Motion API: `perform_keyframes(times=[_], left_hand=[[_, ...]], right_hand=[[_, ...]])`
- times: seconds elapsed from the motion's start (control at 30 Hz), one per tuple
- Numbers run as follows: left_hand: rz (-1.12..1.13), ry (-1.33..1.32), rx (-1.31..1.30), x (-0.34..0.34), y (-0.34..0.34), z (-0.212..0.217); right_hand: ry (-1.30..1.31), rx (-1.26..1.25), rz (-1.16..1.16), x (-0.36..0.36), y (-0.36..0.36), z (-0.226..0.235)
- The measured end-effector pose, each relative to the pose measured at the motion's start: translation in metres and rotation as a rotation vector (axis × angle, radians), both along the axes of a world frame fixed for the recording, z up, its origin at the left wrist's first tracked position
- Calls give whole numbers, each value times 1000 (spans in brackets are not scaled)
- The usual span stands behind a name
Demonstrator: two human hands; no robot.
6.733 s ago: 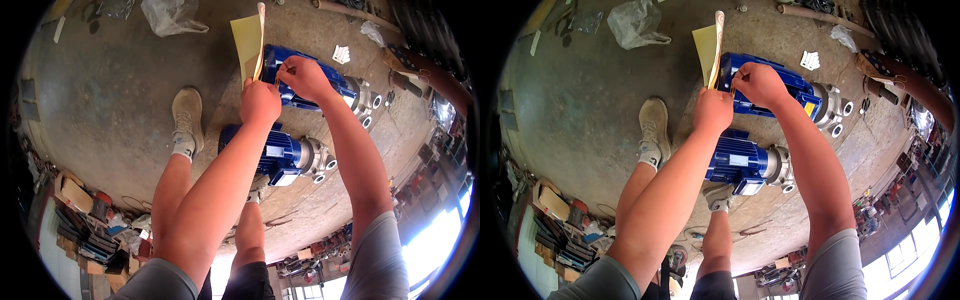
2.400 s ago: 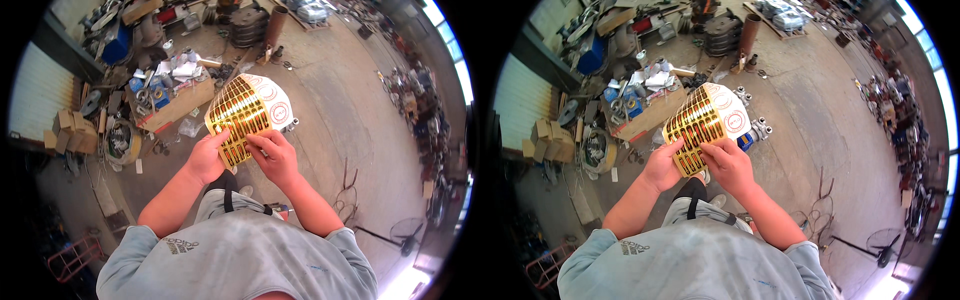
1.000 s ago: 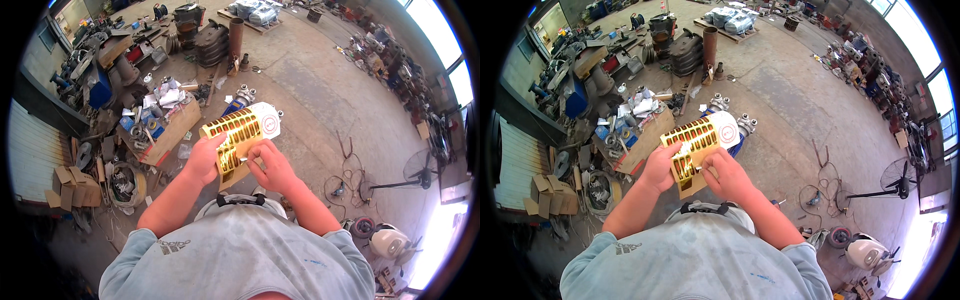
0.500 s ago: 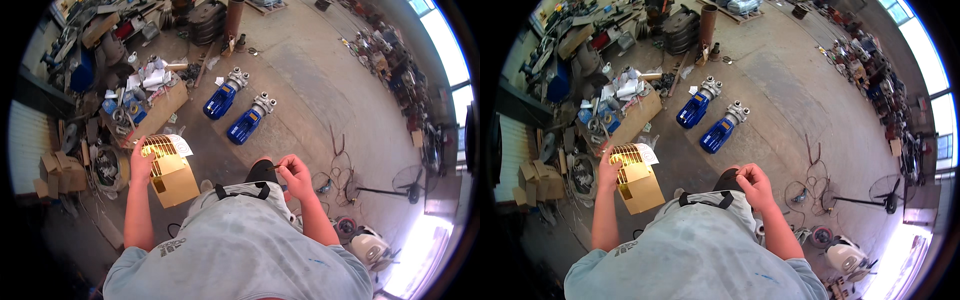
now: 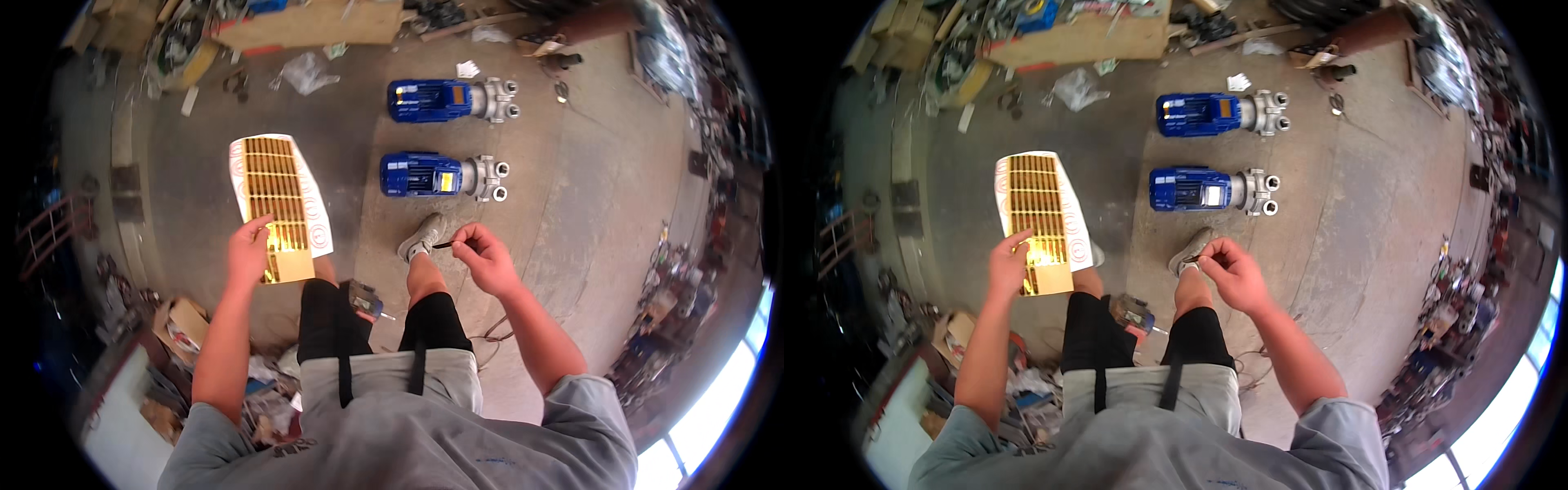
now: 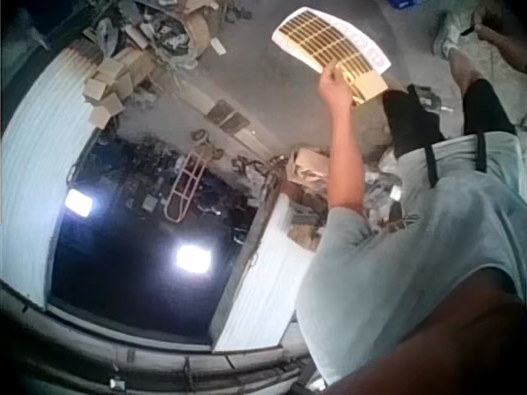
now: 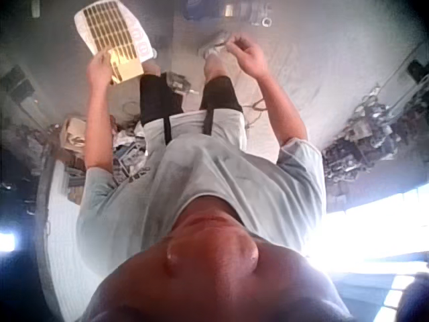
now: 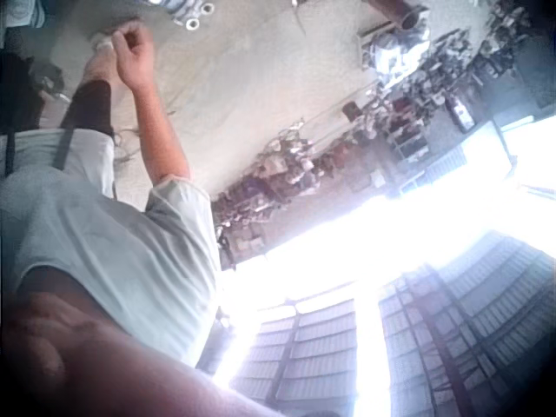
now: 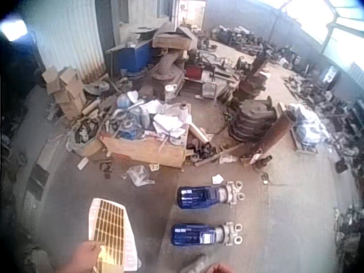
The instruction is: The person sits on the floor and applies gold reflective labels to two blue industrial pumps. They peel labels from a sheet and press them onto the pump bodies.
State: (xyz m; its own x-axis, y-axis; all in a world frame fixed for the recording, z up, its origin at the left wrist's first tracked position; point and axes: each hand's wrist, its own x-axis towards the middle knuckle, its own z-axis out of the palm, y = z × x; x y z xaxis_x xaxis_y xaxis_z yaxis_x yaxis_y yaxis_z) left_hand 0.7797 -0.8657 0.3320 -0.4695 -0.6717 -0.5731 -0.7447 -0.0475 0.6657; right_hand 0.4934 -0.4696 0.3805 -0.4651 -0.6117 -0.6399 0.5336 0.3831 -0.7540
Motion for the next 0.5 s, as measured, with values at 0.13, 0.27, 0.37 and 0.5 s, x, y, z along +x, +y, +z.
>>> perform_keyframes(times=[0.13,0.27,0.37,0.5], left_hand=[[45,-121,-5,20,86,-116],[96,-285,-38,31,142,-238],[145,-346,-115,33,180,-341],[87,-323,-177,2,224,-460]], right_hand=[[-79,77,123,-23,12,-85],[-157,121,208,-8,-19,-170],[-193,104,284,6,-39,-253],[-90,130,433,17,-57,-361]])
